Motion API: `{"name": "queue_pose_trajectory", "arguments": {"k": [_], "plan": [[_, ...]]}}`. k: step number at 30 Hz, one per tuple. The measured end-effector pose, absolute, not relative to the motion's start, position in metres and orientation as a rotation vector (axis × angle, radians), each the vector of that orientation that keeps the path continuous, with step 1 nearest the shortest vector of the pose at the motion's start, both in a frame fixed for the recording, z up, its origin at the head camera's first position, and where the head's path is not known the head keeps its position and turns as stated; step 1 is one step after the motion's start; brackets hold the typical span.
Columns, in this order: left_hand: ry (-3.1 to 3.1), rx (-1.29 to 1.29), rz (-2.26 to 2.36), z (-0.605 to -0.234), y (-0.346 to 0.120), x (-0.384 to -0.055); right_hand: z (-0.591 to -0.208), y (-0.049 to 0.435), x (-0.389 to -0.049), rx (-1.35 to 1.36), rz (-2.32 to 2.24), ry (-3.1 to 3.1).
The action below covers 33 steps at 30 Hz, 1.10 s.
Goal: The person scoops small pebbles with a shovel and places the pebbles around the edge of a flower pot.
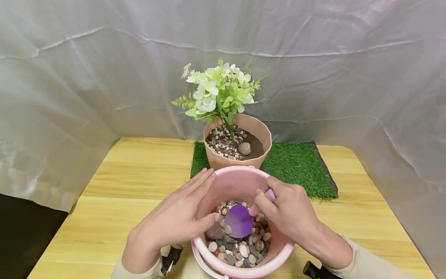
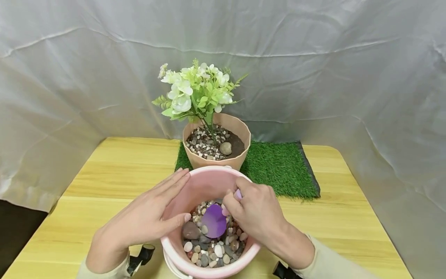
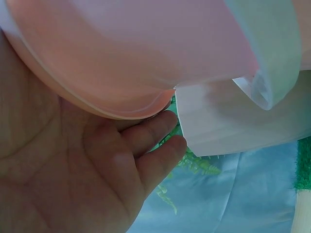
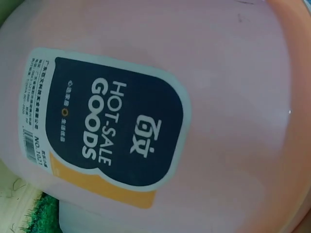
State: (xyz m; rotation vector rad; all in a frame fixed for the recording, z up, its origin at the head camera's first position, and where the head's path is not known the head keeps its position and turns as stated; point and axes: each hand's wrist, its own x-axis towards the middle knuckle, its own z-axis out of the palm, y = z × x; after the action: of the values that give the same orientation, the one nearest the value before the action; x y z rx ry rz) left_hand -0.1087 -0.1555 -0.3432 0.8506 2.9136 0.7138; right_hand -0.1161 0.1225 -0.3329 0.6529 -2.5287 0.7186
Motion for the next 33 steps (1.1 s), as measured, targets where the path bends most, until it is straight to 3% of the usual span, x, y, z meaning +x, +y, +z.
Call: {"name": "queue_pose_trajectory", "arguments": {"k": [16,33], "plan": [[2.959,0.984,0.659,-0.345,-0.15,-0.107,-0.319,0.121,-0.115,0.635,0.75,-2.774],[2.952,0.806,0.641,-0.343,-0.146,-0.103,-0.323,0.116,-0.115,0.644,0.69,-2.876]]}}
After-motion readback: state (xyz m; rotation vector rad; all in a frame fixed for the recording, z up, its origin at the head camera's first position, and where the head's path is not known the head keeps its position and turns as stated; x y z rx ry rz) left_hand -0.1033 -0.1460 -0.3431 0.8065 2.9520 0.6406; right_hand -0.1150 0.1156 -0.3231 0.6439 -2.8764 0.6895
